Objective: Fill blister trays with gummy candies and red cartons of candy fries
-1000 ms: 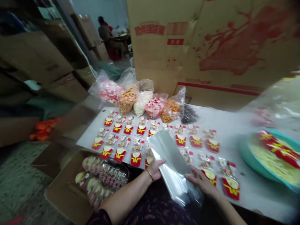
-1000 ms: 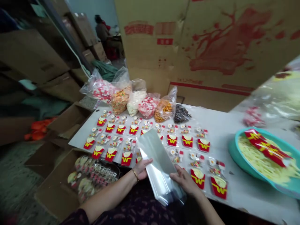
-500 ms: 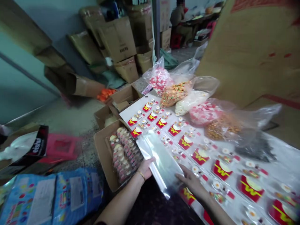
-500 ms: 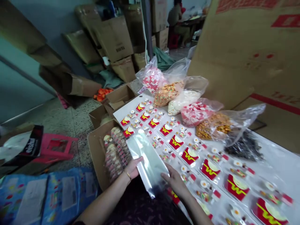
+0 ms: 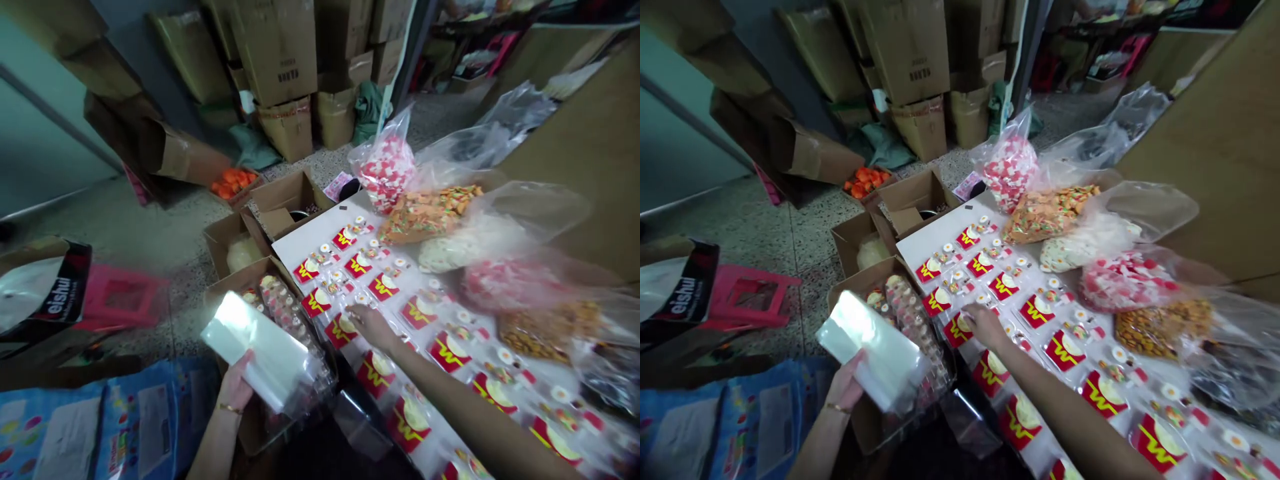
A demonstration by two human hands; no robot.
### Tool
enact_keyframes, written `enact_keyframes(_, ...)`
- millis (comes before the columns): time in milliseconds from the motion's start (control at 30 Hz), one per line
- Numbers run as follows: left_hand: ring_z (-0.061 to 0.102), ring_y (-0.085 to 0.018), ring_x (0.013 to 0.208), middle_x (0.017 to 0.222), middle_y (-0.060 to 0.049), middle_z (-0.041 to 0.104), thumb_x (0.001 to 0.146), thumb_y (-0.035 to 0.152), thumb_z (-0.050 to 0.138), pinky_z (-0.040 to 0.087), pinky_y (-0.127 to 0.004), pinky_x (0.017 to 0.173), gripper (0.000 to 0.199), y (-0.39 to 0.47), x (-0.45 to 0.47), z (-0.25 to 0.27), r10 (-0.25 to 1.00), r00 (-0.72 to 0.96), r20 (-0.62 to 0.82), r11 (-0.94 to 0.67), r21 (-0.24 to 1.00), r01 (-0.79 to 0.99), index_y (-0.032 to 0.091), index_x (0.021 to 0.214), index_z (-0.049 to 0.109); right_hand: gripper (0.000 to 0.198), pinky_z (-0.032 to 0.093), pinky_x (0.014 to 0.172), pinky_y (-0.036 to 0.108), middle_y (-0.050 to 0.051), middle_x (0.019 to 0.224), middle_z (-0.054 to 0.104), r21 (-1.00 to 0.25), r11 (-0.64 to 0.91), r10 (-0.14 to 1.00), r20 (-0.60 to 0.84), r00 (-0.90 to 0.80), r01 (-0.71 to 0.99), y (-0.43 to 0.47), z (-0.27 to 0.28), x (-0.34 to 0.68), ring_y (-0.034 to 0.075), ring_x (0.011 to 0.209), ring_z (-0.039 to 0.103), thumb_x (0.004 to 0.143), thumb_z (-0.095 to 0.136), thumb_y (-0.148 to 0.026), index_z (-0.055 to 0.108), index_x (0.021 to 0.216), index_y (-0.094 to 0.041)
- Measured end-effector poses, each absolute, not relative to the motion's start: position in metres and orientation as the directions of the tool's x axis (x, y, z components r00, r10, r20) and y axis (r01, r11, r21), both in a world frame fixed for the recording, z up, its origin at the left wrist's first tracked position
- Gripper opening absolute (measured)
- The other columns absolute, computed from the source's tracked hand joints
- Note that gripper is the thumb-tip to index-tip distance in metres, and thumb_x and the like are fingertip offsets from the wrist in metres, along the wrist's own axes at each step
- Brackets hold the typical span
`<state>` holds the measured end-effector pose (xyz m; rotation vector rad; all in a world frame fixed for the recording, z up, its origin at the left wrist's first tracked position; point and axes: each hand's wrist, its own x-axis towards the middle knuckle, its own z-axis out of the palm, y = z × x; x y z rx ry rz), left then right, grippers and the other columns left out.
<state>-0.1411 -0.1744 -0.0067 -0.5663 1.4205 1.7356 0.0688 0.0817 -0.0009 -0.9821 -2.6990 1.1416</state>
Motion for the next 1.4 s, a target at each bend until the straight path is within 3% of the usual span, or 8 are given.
enact_keyframes(133, 0.061, -0.01, 0.06, 0.065, -0.001, 0.064, 0.078, 0.005, 0.04, 0.052, -0.022, 0.065, 0.022, -0.207, -0.158, -0.015, 0.139, -0.544, -0.827, -0.053, 0.543, -0.838, 0.013, 0.078, 0.06, 0.026, 0.044, 0.077, 0.032, 0.009, 0.099, 0.062, -0.467, 0.669, 0.504, -0.288, -0.815, 0.579, 0.116, 0.01, 0.007, 0.021, 0.089, 0.058, 0.081, 0.043, -0.019, 0.061, 0.099, -0.015)
enact_keyframes(333, 0.061, -0.011, 0.073, 0.076, -0.002, 0.065, 0.082, 0.009, 0.034, 0.05, -0.022, 0.072, 0.026, -0.227, -0.162, -0.03, 0.161, -0.492, -0.855, -0.016, 0.496, -0.868, 0.013, 0.085, 0.059, 0.042, 0.038, 0.088, 0.034, 0.008, 0.121, 0.05, -0.503, 0.756, 0.27, -0.341, -0.901, 0.417, 0.065, 0.005, 0.079, 0.021, 0.107, 0.047, 0.074, 0.056, -0.025, 0.051, 0.116, -0.019)
enact_keyframes(600, 0.059, -0.01, 0.066, 0.07, -0.002, 0.063, 0.079, 0.006, 0.042, 0.05, -0.023, 0.071, 0.017, -0.185, -0.159, -0.021, 0.199, -0.488, -0.85, -0.023, 0.494, -0.869, 0.01, 0.083, 0.059, 0.05, 0.038, 0.085, 0.041, 0.012, 0.121, 0.048, -0.252, 0.626, 0.622, -0.408, -0.668, 0.738, 0.028, -0.025, 0.183, 0.027, 0.108, 0.044, 0.073, 0.057, -0.025, 0.044, 0.122, -0.019)
enact_keyframes(700, 0.059, -0.01, 0.063, 0.069, -0.002, 0.064, 0.077, 0.005, 0.043, 0.05, -0.022, 0.068, 0.016, -0.193, -0.16, -0.02, 0.206, -0.532, -0.821, -0.027, 0.539, -0.842, 0.01, 0.08, 0.059, 0.046, 0.038, 0.084, 0.041, 0.011, 0.118, 0.05, -0.263, 0.631, 0.628, -0.379, -0.68, 0.73, 0.036, -0.037, 0.186, 0.027, 0.105, 0.045, 0.073, 0.055, -0.022, 0.048, 0.118, -0.019)
enact_keyframes(900, 0.06, -0.012, 0.062, 0.069, -0.003, 0.065, 0.075, 0.003, 0.046, 0.051, -0.025, 0.065, 0.016, -0.226, -0.159, -0.022, 0.188, -0.578, -0.794, -0.014, 0.586, -0.81, 0.009, 0.08, 0.059, 0.021, 0.041, 0.078, 0.035, 0.009, 0.096, 0.06, -0.49, 0.641, 0.51, -0.303, -0.805, 0.59, 0.055, -0.045, 0.191, 0.022, 0.09, 0.053, 0.077, 0.046, -0.025, 0.064, 0.087, -0.02)
enact_keyframes(1033, 0.061, -0.013, 0.063, 0.07, -0.004, 0.066, 0.076, 0.004, 0.044, 0.051, -0.024, 0.063, 0.017, -0.234, -0.161, -0.025, 0.196, -0.568, -0.8, -0.013, 0.577, -0.817, 0.011, 0.078, 0.06, 0.019, 0.042, 0.069, 0.033, 0.004, 0.07, 0.061, -0.564, 0.476, 0.53, -0.429, -0.732, 0.675, 0.077, -0.024, 0.198, 0.019, 0.072, 0.055, 0.074, 0.045, -0.028, 0.061, 0.066, -0.021)
enact_keyframes(1200, 0.061, -0.01, 0.064, 0.072, -0.002, 0.066, 0.079, 0.005, 0.04, 0.051, -0.021, 0.065, 0.021, -0.234, -0.165, -0.032, 0.163, -0.518, -0.84, 0.025, 0.528, -0.849, 0.013, 0.079, 0.06, 0.019, 0.042, 0.061, 0.028, 0.0, 0.061, 0.057, -0.629, 0.05, 0.707, -0.527, -0.472, 0.776, 0.1, 0.011, 0.216, 0.014, 0.059, 0.052, 0.066, 0.05, -0.037, 0.056, 0.063, -0.019)
enact_keyframes(1400, 0.059, -0.008, 0.057, 0.064, 0.0, 0.063, 0.077, 0.0, 0.038, 0.051, -0.017, 0.058, 0.024, -0.222, -0.168, -0.029, 0.105, -0.493, -0.864, 0.028, 0.498, -0.867, 0.012, 0.074, 0.059, 0.026, 0.04, 0.058, 0.03, -0.001, 0.053, 0.052, -0.722, -0.38, 0.849, -0.52, -0.09, 0.578, 0.081, 0.01, 0.242, 0.013, 0.053, 0.047, 0.057, 0.059, -0.042, 0.056, 0.063, -0.018)
